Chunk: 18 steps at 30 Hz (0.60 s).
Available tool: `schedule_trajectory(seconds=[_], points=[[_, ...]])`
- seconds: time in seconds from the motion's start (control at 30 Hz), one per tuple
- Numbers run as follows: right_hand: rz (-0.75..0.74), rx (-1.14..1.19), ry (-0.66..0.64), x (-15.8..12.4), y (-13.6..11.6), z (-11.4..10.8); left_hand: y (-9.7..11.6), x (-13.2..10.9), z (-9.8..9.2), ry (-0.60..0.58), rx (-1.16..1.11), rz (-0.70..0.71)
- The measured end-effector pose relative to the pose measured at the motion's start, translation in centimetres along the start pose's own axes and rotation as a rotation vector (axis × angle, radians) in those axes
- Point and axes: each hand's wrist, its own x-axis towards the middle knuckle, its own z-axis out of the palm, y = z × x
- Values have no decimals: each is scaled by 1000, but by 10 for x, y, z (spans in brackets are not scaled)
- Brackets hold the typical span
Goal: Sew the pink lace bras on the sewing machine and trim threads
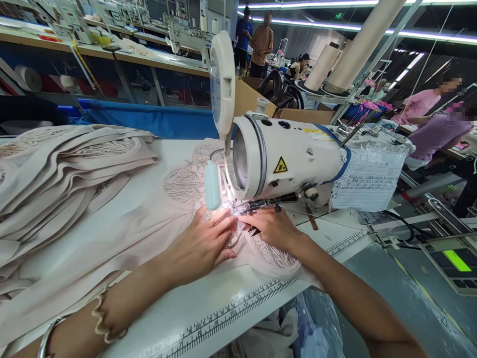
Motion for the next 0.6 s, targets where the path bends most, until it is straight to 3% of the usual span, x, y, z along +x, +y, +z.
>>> schedule_trajectory(seconds=[0.2,0.47,0.6], points=[[-57,11,2,1,4,1,-1,0,-1,-8,7,-16],[95,-72,-79,-6,1,-13,3,5,-1,0,-24,-36],[81,-33,-71,-22,5,-15,5,4,2,-7,-38,-45]])
